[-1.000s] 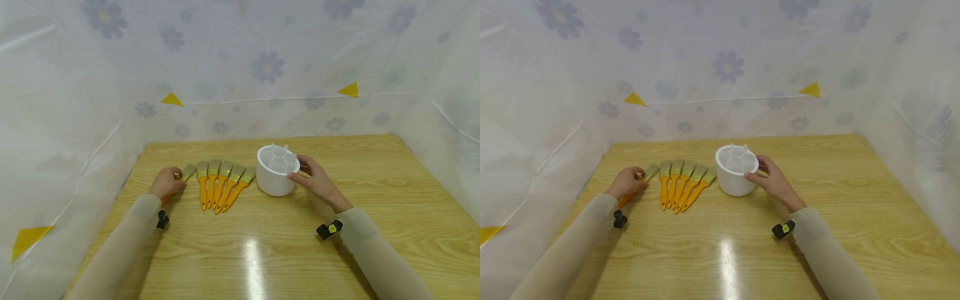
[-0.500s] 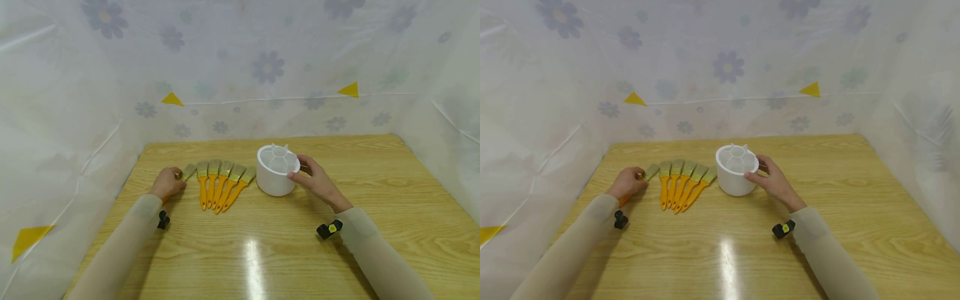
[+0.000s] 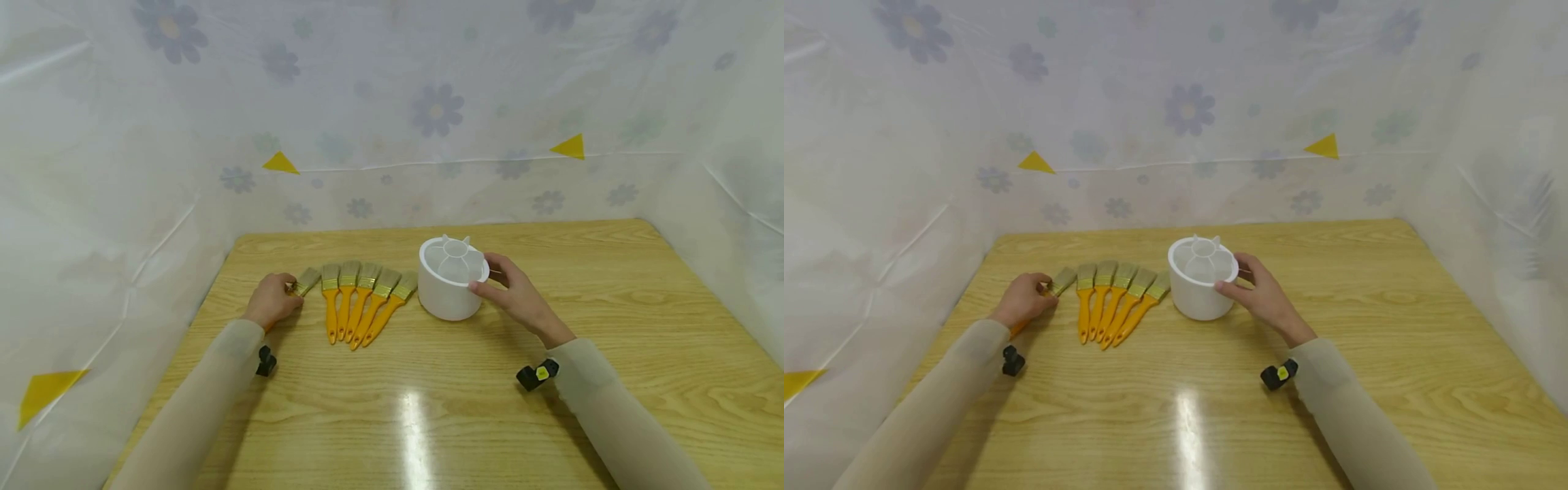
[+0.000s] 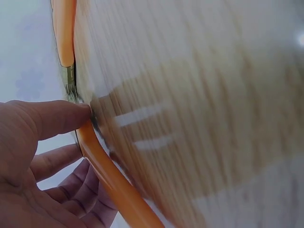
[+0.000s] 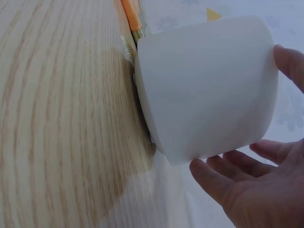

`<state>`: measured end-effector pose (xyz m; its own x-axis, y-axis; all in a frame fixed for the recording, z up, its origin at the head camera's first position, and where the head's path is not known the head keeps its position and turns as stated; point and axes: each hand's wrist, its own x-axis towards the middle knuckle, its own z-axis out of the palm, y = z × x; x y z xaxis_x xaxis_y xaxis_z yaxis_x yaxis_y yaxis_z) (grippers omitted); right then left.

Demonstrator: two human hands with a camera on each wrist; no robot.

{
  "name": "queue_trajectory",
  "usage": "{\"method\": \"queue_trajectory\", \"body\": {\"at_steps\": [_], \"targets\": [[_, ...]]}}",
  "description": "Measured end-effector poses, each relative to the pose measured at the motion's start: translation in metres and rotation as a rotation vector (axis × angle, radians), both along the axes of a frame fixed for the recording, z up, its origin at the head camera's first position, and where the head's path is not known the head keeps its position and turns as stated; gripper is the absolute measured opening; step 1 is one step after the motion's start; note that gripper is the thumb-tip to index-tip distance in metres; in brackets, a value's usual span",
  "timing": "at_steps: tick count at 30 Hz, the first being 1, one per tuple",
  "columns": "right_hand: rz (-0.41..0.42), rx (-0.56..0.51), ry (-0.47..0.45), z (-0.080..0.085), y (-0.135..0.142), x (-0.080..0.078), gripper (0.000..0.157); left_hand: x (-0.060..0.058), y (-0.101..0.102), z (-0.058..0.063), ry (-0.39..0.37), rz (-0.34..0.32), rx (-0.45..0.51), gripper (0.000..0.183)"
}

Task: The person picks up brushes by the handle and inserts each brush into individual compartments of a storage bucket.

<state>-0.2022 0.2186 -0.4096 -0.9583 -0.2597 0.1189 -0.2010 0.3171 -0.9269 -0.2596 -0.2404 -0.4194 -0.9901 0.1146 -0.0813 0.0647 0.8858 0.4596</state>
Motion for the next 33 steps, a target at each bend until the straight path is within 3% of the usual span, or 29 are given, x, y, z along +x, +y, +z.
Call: {"method": "queue_trajectory", "body": {"at_steps": [12, 24, 33], "targets": [[-0.003, -0.003, 0.001, -0.0025, -0.0002, -0.0012, 0.066, 0.004, -0.0009, 0.0013, 0.054, -0.003, -0.002, 0.049], [-0.002, 0.003, 0.009, -0.0032, 0.0, -0.0021, 0.065, 0.0066, -0.0009, 0.0037, 0.023, 0.043, 0.086, 0.052], [-0.001, -0.002, 0.005, -0.0046, 0.0006, -0.0029, 0.066, 0.0051, 0.006, 0.0081, 0.043, 0.033, 0.11, 0.054]]}}
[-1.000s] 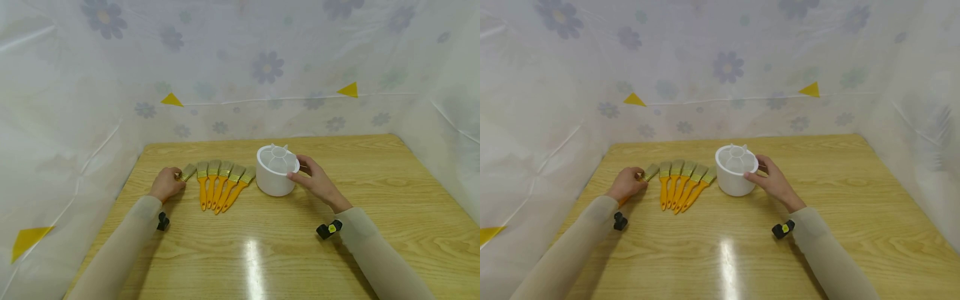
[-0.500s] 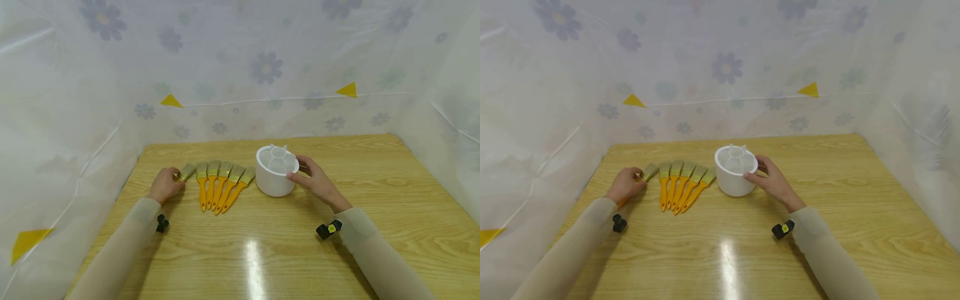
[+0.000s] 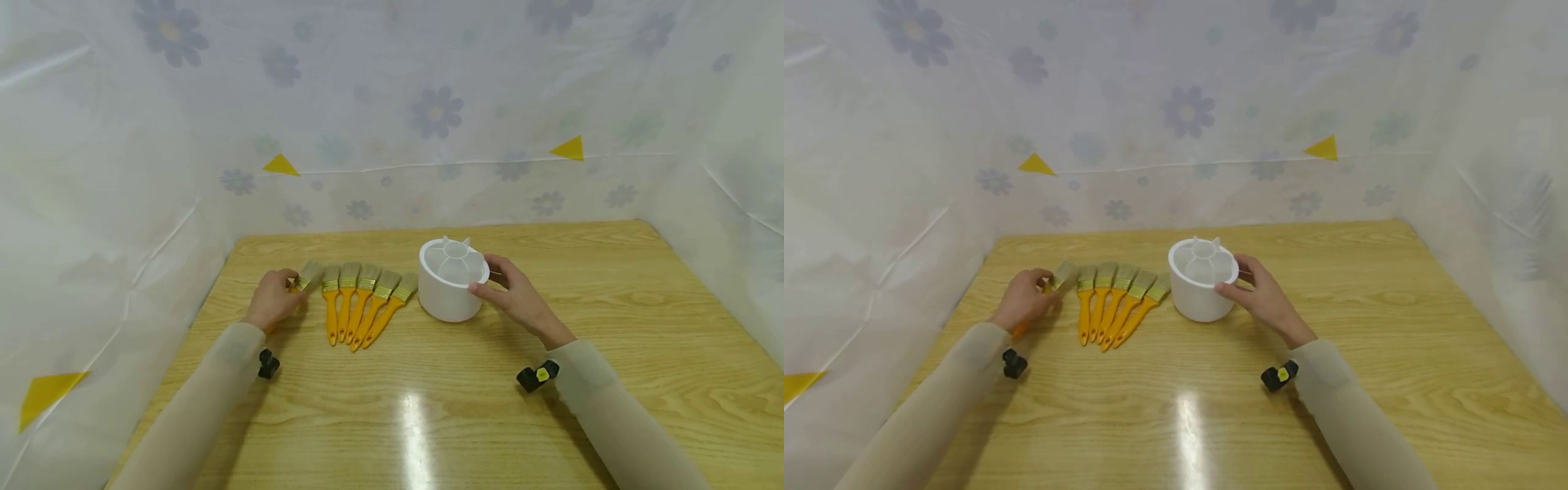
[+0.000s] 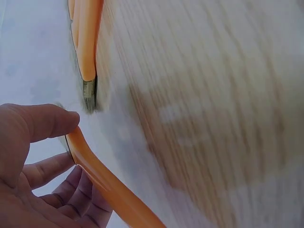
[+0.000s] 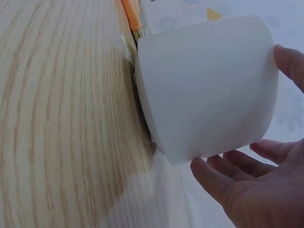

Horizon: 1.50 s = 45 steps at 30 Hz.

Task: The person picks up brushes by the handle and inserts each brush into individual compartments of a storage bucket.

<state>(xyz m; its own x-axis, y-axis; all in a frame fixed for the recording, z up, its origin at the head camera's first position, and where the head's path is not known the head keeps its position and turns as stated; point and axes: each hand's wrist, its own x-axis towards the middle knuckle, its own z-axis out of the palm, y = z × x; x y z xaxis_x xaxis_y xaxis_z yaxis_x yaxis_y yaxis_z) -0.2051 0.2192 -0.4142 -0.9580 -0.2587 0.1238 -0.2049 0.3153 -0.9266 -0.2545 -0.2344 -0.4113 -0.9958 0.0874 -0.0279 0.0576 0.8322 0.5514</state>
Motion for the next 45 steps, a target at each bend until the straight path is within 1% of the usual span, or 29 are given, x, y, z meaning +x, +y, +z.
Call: {"method": "queue_trajectory", "body": {"at_steps": [4, 11, 19, 27, 33, 38, 45], "targets": [[-0.014, -0.004, -0.004, 0.0, 0.0, 0.0, 0.065, 0.0, 0.007, 0.002, 0.014, -0.013, 0.008, 0.053], [-0.026, -0.004, -0.002, 0.0, 0.0, -0.001, 0.064, 0.004, 0.021, 0.01, 0.04, -0.045, 0.039, 0.051], [-0.032, -0.01, -0.006, 0.0, 0.0, -0.001, 0.064, 0.007, 0.036, 0.015, 0.07, -0.073, 0.033, 0.05], [-0.022, -0.015, -0.007, 0.001, -0.002, -0.001, 0.063, 0.011, 0.043, 0.018, 0.086, -0.094, 0.025, 0.05], [-0.006, -0.018, -0.008, 0.002, -0.004, -0.002, 0.064, 0.012, 0.048, 0.02, 0.11, -0.099, 0.02, 0.049], [0.012, -0.025, -0.006, 0.002, -0.005, -0.002, 0.066, 0.013, 0.053, 0.022, 0.124, -0.102, 0.038, 0.049], [0.011, -0.032, -0.004, 0.003, -0.005, -0.001, 0.066, 0.013, 0.063, 0.025, 0.135, -0.1, 0.062, 0.05]]}}
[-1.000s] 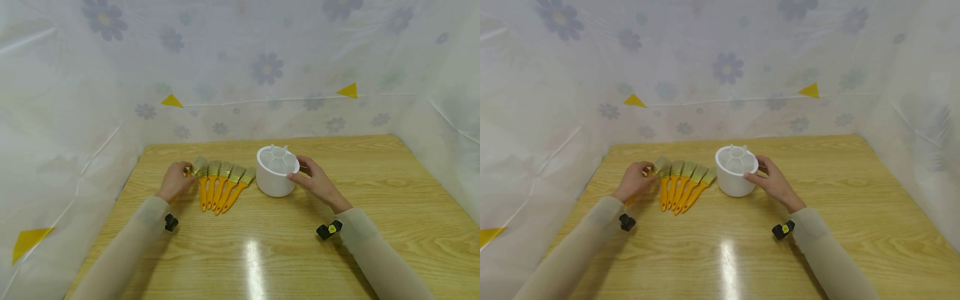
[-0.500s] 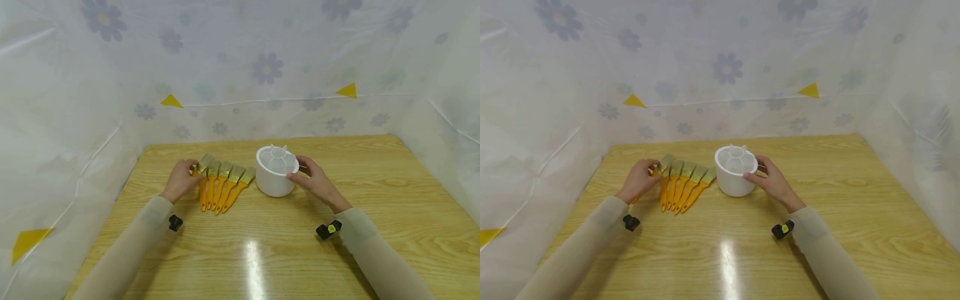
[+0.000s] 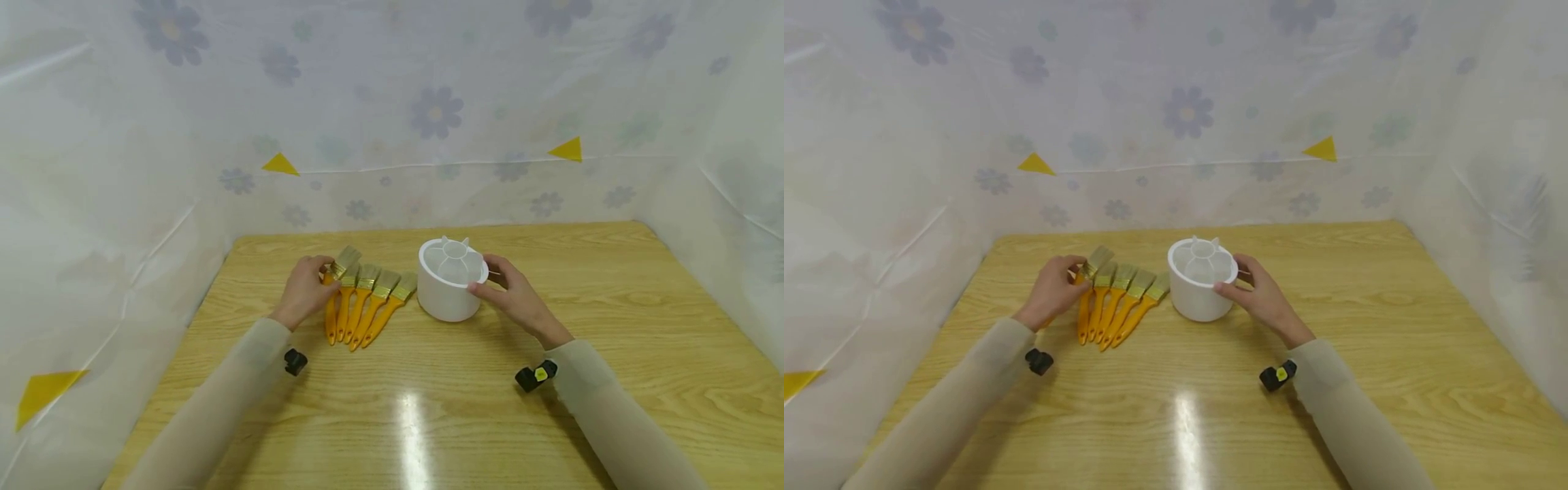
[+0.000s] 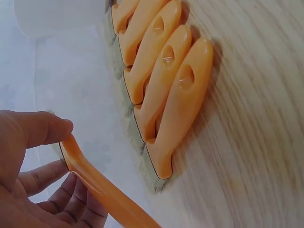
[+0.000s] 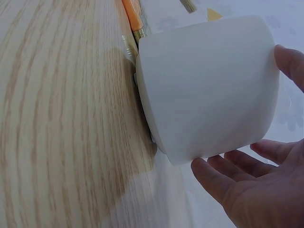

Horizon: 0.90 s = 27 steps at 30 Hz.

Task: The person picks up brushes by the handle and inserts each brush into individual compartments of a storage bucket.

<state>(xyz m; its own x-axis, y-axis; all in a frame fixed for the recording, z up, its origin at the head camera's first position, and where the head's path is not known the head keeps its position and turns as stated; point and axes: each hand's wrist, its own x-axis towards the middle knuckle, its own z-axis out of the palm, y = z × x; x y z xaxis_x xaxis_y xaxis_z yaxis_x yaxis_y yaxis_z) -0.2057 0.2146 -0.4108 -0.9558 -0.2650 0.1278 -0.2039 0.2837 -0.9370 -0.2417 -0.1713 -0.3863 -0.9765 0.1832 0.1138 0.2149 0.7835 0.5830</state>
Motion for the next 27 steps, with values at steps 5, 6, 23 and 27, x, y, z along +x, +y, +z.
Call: {"method": "queue_trajectory", "body": {"at_steps": [5, 6, 23, 27], "targets": [[-0.011, 0.007, 0.005, -0.001, 0.004, 0.001, 0.067, -0.003, 0.007, 0.0, 0.012, -0.018, 0.013, 0.049], [-0.016, 0.011, 0.006, -0.001, 0.005, 0.002, 0.067, -0.004, 0.009, 0.001, 0.012, -0.024, 0.018, 0.05], [-0.013, 0.006, 0.017, 0.0, 0.008, 0.001, 0.065, -0.002, 0.026, 0.009, 0.036, -0.048, 0.077, 0.047], [-0.014, 0.007, 0.02, -0.002, 0.009, 0.001, 0.065, 0.0, 0.029, 0.009, 0.041, -0.062, 0.085, 0.047]]}}
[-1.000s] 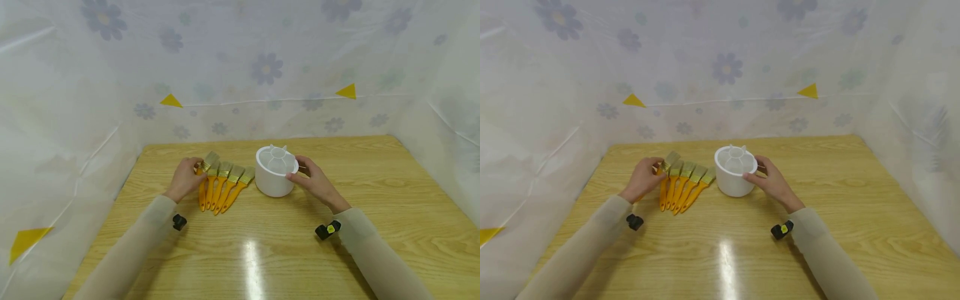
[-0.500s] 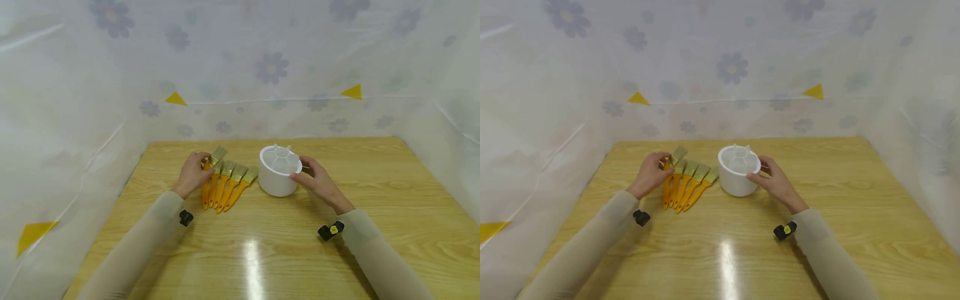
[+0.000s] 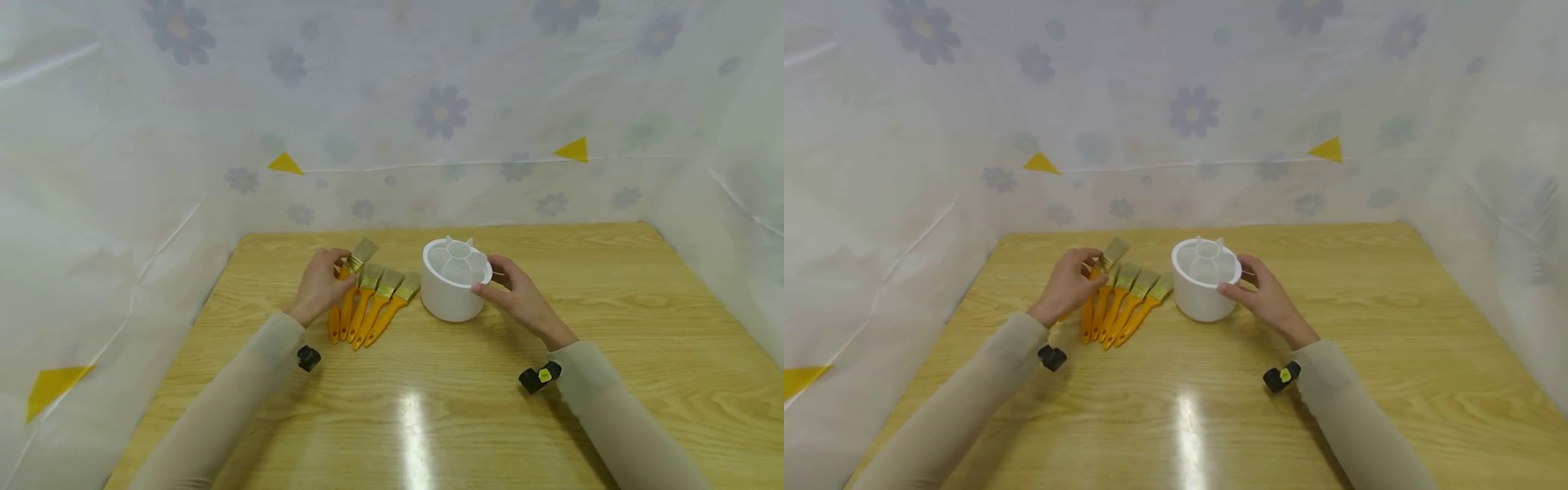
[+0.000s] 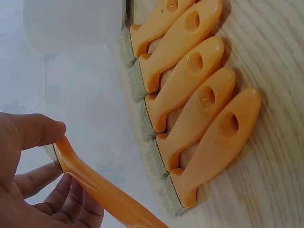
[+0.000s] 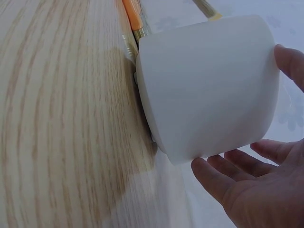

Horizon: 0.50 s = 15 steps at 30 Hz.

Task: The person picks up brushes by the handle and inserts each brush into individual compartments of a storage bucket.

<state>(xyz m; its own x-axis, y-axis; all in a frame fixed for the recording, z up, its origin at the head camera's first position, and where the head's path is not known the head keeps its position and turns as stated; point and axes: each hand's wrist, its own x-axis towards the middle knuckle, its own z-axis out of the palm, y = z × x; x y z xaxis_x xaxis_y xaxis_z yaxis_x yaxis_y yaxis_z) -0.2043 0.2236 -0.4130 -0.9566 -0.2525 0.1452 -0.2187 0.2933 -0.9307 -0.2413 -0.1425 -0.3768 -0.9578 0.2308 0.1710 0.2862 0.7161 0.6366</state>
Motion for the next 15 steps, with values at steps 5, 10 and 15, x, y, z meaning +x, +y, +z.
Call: {"method": "queue_trajectory", "body": {"at_steps": [5, 10, 15], "targets": [[-0.01, 0.003, 0.001, -0.0018, 0.0, -0.0004, 0.065, 0.0016, 0.0033, 0.0002, 0.004, -0.002, -0.001, 0.049], [-0.027, 0.011, -0.004, -0.002, 0.0, -0.0011, 0.064, 0.0016, 0.0067, 0.001, 0.022, -0.008, 0.003, 0.048], [-0.024, 0.009, -0.012, -0.0005, -0.0001, -0.0012, 0.064, 0.0014, 0.0092, 0.0026, 0.041, -0.015, 0.01, 0.047]]}}
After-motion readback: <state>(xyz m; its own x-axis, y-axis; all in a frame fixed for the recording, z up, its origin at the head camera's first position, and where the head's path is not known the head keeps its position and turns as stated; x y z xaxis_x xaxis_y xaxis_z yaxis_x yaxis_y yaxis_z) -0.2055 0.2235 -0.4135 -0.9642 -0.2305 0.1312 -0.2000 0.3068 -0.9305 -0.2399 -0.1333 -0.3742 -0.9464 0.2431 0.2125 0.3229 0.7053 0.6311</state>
